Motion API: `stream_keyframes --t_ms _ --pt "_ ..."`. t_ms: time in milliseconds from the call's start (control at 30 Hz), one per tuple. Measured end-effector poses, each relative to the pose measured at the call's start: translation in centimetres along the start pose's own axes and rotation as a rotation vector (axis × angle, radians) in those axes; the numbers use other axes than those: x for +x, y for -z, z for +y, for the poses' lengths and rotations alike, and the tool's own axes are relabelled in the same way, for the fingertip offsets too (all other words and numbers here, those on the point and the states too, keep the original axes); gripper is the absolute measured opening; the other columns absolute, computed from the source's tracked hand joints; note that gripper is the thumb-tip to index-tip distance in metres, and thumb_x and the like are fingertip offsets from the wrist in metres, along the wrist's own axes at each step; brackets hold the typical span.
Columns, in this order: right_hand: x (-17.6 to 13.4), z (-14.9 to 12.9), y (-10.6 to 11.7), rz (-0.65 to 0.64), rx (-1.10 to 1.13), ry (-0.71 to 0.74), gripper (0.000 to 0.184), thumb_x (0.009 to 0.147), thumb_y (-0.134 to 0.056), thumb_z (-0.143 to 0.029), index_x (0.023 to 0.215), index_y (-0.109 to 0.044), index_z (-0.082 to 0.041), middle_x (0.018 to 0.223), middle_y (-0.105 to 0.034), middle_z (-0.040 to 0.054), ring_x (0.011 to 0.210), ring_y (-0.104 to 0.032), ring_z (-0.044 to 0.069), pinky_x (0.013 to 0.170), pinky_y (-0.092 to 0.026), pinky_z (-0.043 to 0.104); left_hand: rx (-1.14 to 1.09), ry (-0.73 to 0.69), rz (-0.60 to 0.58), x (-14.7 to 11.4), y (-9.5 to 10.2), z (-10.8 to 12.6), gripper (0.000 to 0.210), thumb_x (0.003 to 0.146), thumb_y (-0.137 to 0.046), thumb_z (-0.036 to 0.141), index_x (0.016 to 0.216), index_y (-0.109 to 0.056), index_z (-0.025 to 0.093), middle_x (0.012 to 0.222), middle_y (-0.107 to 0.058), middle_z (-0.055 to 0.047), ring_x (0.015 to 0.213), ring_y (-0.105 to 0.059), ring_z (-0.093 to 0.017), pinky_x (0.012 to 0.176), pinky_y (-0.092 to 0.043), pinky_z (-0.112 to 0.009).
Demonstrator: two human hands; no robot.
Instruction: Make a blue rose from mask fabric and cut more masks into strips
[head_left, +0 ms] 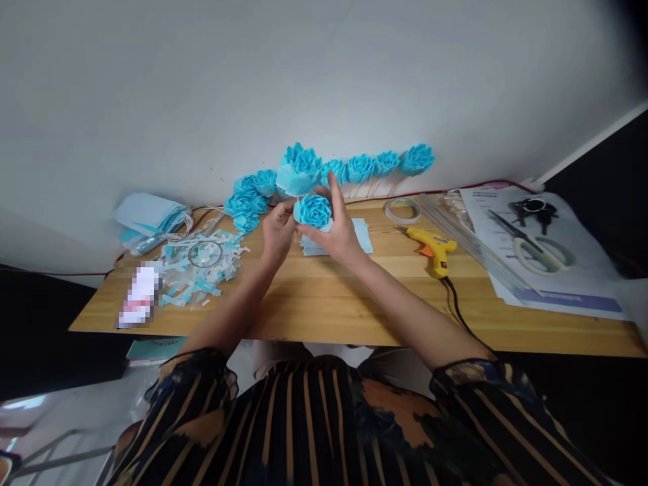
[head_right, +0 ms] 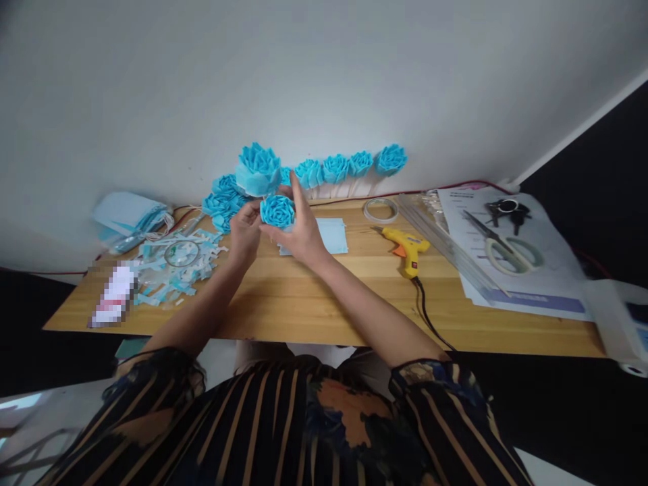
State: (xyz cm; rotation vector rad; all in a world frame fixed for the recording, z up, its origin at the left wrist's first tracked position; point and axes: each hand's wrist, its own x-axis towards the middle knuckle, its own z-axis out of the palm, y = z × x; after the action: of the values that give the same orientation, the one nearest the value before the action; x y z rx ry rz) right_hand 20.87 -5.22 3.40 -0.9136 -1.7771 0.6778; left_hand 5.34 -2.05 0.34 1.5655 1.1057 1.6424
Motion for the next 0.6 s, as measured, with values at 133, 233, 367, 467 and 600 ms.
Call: stream_keyframes --t_ms 133,233,367,467,600 --pt "-0.2 0.2 0.4 0.047 -0.027 -0.04 0.098 0.093 -0.056 -0.058 0.164 0.006 -0.03 0.156 -0.046 0.0084 0.141 -0.049 0.028 0.117 -0.044 0.045 0.026 0.025 0.02 0.0 0.3 -0.2 0.016 0.084 -0.068 0.034 0.095 -0.071 0.023 0.092 -0.075 -0.003 0.079 -0.069 -0.016 0.07 -0.055 -0.028" --pt "-0.5 0.8 0.9 0.038 0.011 -0.076 0.092 0.093 -0.057 -0.054 0.164 -0.003 -0.03 0.15 -0.052 0.0073 0.133 -0.055 0.028 0.113 -0.048 0.044 0.046 0.026 0.045 0.1 0.7 -0.4 0.019 0.085 -0.069 0.038 0.097 -0.072 0.024 0.089 -0.074 -0.003 0.066 -0.062 -0.014 0.058 -0.049 -0.025" --pt "-1.2 2.0 1.4 -0.01 0.103 -0.107 0.09 0.092 -0.057 -0.054 0.164 -0.009 -0.03 0.149 -0.054 0.0073 0.129 -0.057 0.027 0.109 -0.051 0.044 0.057 0.044 0.072 0.2 1.2 -0.7 0.023 0.086 -0.066 0.04 0.1 -0.072 0.023 0.083 -0.071 -0.002 0.061 -0.059 -0.012 0.056 -0.046 -0.025" --pt "-2.1 3.8 2.2 -0.025 0.217 -0.103 0.088 0.089 -0.061 -0.054 0.162 -0.02 -0.03 0.15 -0.054 0.0067 0.132 -0.056 0.027 0.111 -0.048 0.044 0.058 -0.003 0.066 0.0 1.7 -1.1 0.024 0.085 -0.067 0.038 0.101 -0.072 0.021 0.084 -0.07 -0.002 0.072 -0.063 -0.014 0.068 -0.049 -0.025" --pt "-3.5 6.9 4.1 -0.012 0.244 -0.232 0.085 0.085 -0.066 -0.047 0.159 -0.03 -0.031 0.15 -0.055 0.0086 0.136 -0.054 0.029 0.115 -0.042 0.052 0.043 -0.014 0.011 -0.4 2.1 -1.5 0.024 0.086 -0.066 0.038 0.098 -0.073 0.018 0.081 -0.068 -0.002 0.077 -0.062 -0.014 0.074 -0.048 -0.025"
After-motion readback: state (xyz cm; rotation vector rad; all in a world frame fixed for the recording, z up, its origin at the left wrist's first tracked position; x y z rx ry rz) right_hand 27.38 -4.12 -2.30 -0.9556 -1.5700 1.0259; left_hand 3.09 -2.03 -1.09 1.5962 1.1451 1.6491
